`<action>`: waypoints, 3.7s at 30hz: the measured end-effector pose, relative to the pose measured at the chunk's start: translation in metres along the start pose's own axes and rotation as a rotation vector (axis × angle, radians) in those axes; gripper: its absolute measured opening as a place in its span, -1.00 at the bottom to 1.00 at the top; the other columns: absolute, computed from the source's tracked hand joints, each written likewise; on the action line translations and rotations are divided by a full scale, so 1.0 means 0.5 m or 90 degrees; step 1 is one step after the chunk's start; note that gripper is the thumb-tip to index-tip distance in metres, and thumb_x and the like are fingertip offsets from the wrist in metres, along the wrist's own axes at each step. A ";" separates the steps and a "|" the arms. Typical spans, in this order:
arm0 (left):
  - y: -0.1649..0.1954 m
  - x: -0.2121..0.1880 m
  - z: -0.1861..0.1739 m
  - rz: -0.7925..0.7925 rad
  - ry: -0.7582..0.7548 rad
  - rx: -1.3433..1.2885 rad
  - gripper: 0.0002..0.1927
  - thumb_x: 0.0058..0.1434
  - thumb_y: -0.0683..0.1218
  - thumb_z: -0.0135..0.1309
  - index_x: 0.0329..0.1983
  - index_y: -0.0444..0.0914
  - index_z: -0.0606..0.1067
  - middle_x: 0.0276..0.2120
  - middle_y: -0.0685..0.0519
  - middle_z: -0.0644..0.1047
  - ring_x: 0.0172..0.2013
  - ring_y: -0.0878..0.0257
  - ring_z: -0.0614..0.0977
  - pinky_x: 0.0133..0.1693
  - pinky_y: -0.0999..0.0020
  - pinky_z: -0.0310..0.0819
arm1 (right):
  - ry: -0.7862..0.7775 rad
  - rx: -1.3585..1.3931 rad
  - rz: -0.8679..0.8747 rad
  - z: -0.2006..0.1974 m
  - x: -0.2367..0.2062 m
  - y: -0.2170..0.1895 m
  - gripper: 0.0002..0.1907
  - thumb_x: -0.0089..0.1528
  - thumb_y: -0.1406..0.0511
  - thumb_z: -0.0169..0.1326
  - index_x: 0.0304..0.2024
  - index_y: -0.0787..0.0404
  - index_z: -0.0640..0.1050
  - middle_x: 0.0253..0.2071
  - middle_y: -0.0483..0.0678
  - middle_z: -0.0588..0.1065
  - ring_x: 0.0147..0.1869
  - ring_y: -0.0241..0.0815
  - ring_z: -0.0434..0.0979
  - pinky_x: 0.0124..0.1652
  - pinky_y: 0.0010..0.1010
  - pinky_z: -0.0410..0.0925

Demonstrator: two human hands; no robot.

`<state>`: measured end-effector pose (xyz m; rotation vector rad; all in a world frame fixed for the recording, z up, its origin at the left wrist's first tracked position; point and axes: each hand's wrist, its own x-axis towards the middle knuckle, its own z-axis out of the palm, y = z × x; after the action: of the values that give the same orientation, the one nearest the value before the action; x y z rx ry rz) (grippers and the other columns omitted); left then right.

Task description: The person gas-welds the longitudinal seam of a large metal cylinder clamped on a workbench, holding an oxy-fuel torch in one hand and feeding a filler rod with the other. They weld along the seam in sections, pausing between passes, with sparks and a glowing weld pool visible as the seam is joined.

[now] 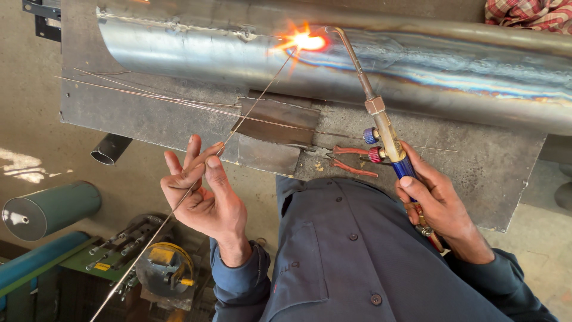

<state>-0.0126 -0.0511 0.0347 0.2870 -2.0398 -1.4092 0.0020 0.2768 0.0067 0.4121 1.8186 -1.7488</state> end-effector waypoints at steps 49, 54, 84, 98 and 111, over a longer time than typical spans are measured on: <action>-0.013 0.012 0.012 0.000 -0.012 0.008 -0.78 0.54 -0.17 0.06 -0.10 -0.27 0.25 -0.11 -0.12 0.67 0.30 -0.03 0.56 0.58 -0.02 -0.26 | 0.001 0.020 0.006 -0.008 -0.003 0.014 -0.26 0.32 0.34 -0.13 0.56 0.08 0.08 -0.47 -0.05 0.33 -0.64 -0.36 0.25 -0.63 -0.52 0.26; -0.009 0.012 0.013 -0.015 -0.008 0.012 -0.81 0.53 -0.20 0.04 -0.09 -0.28 0.25 -0.10 -0.09 0.67 0.30 -0.03 0.56 0.57 -0.02 -0.28 | -0.001 0.017 0.022 -0.005 0.000 0.010 -0.26 0.31 0.34 -0.12 0.56 0.06 0.08 -0.48 -0.05 0.32 -0.66 -0.36 0.25 -0.63 -0.52 0.25; -0.017 0.022 0.015 0.001 -0.011 0.038 -0.85 0.53 -0.22 0.05 -0.12 -0.28 0.31 -0.11 -0.09 0.66 0.30 -0.02 0.56 0.56 -0.06 -0.22 | -0.001 0.016 0.017 0.005 0.017 -0.002 -0.25 0.32 0.35 -0.10 0.57 0.09 0.09 -0.43 -0.05 0.33 -0.52 -0.38 0.25 -0.63 -0.53 0.26; -0.024 0.029 0.019 0.006 -0.006 0.008 -0.81 0.54 -0.18 0.06 -0.12 -0.26 0.28 -0.09 -0.07 0.67 0.30 0.01 0.55 0.55 -0.05 -0.24 | -0.016 0.010 0.002 0.009 0.023 -0.006 -0.26 0.32 0.35 -0.11 0.57 0.10 0.08 -0.43 -0.05 0.34 -0.50 -0.39 0.25 -0.62 -0.54 0.27; -0.022 0.032 0.021 0.000 -0.007 0.023 -0.84 0.53 -0.20 0.06 -0.12 -0.27 0.30 -0.09 -0.09 0.66 0.29 0.00 0.56 0.56 -0.06 -0.24 | -0.017 0.026 0.008 0.007 0.027 -0.001 -0.25 0.31 0.35 -0.09 0.56 0.11 0.09 -0.44 -0.05 0.34 -0.52 -0.39 0.25 -0.63 -0.54 0.26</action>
<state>-0.0335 -0.0557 0.0284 0.2957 -2.0766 -1.3779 -0.0083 0.2710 -0.0009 0.4132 1.7602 -1.7774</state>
